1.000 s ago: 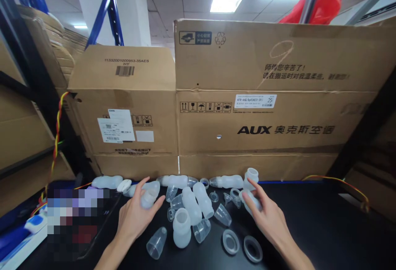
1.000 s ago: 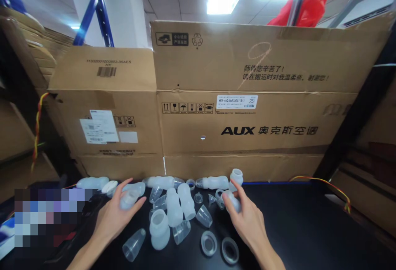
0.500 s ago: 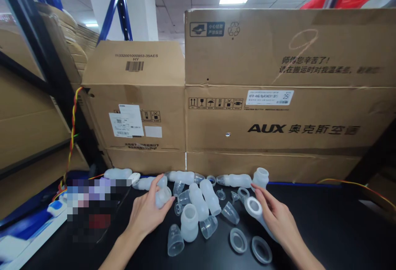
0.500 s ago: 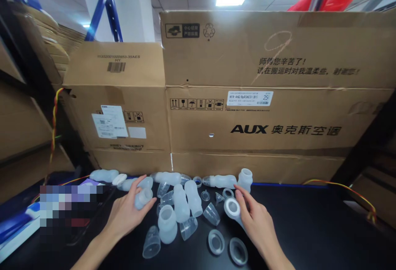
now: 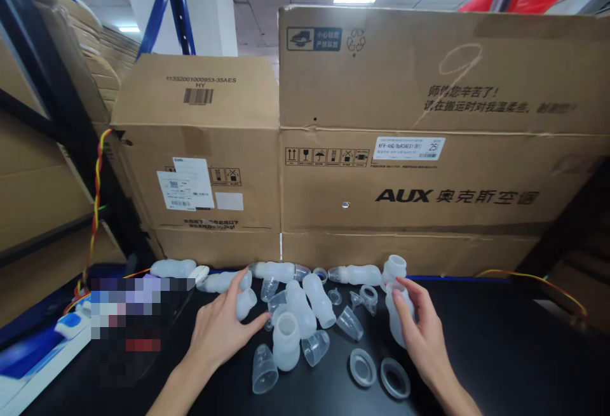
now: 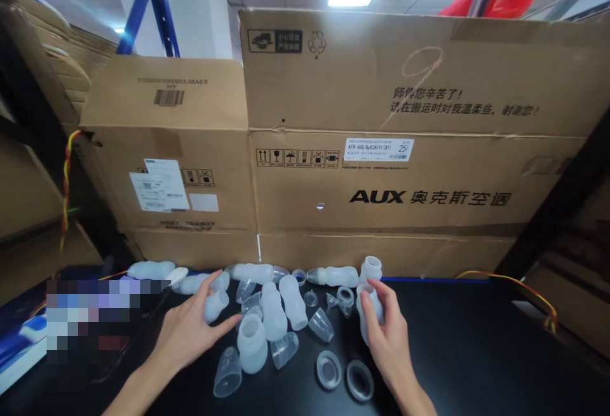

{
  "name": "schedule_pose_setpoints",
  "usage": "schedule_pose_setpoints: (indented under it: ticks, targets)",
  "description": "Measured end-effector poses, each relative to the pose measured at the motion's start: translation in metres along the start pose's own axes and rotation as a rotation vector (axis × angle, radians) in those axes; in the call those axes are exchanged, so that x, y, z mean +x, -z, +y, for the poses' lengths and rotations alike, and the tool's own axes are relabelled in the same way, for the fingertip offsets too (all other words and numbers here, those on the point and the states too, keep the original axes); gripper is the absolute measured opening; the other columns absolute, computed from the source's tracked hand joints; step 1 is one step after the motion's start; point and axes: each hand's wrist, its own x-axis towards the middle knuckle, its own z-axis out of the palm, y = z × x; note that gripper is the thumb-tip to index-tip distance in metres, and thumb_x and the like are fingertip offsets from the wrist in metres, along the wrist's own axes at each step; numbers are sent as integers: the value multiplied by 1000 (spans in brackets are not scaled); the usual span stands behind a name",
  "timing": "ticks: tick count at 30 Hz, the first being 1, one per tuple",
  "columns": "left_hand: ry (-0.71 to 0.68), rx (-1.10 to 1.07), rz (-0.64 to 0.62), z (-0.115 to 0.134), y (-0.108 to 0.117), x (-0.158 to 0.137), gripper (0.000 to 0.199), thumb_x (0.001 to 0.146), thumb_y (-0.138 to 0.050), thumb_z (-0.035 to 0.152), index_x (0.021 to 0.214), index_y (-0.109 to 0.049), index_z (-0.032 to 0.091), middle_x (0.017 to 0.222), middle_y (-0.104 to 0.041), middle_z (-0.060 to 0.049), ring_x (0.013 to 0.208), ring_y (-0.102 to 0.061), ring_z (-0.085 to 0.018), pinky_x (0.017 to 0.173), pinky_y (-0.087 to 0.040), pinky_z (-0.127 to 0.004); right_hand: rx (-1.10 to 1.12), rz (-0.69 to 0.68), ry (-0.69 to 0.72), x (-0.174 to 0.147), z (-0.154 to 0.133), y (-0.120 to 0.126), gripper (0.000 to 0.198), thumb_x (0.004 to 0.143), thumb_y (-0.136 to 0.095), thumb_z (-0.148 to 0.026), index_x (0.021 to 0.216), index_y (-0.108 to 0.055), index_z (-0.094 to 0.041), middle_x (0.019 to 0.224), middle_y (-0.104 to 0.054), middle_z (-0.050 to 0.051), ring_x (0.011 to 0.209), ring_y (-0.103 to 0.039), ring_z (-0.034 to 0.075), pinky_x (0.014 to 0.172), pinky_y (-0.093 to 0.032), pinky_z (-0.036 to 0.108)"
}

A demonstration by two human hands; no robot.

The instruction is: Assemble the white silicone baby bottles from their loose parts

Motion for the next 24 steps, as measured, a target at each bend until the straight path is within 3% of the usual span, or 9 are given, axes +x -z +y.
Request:
schedule_pose_setpoints:
  ticks: [3,6,10,14,17,19,20,22,24]
  targets:
    - [-118,-69,80,-3,-2,-1,67,89,-63,51,148,-44,25,118,-77,-10,108,-76,-33,93,-56,-44,135,10,-7,-2,6,-3,49,98,-52,-57,133,-54,-22,123,-73,12,113,-66,29,97,-48,40]
    - [-242,-215,170,-6,-8,-2,41,96,-56,45,133,-56,27,117,-77,-7,109,-75,-26,94,-57,-38,227,55,-42,-5,12,-7,53,100,-46,-55,141,-48,-21,121,-74,14,102,-68,29,83,-51,39]
    - [-264,-310,229,-8,-15,-2,41,99,-53,46,133,-56,25,123,-75,-8,116,-71,-27,98,-56,-41,215,82,-9,-6,18,-10,49,100,-45,-52,135,-54,-20,115,-74,14,103,-68,31,86,-50,41]
    - [-227,-341,296,-17,-8,3,45,102,-40,48,135,-56,22,129,-72,-10,122,-66,-28,105,-50,-46,39,167,187,-2,10,0,41,102,-43,-47,126,-60,-19,122,-71,15,113,-65,32,98,-46,48]
    - [-8,-301,336,-32,7,11,49,104,-24,47,123,-63,24,129,-72,-8,122,-65,-26,107,-48,-41,-232,234,461,9,-16,7,27,99,-53,-40,111,-65,-20,108,-72,12,101,-67,29,96,-47,46]
    - [182,-244,320,-45,18,18,49,102,-25,49,119,-65,25,120,-75,-8,115,-69,-27,101,-51,-40,-418,124,612,21,-40,2,19,99,-54,-34,106,-65,-21,101,-73,9,94,-67,27,91,-47,42]
    - [269,-217,299,-52,22,20,46,101,-29,51,116,-65,25,111,-77,-8,107,-72,-30,94,-54,-43,-533,-6,652,27,-51,-3,18,101,-52,-31,108,-65,-21,101,-73,9,93,-67,26,88,-47,40]
    - [396,-174,248,-65,27,23,44,97,-39,56,109,-67,25,88,-77,-8,87,-74,-36,80,-55,-48,-790,-328,655,40,-70,-19,20,102,-47,-21,110,-65,-21,104,-74,9,94,-67,25,85,-46,39]
    - [468,-138,190,-74,27,24,45,94,-44,59,107,-69,24,76,-74,-9,76,-73,-40,72,-54,-52,-982,-541,621,51,-79,-38,23,97,-50,-10,108,-68,-19,108,-75,11,100,-68,27,87,-46,39]
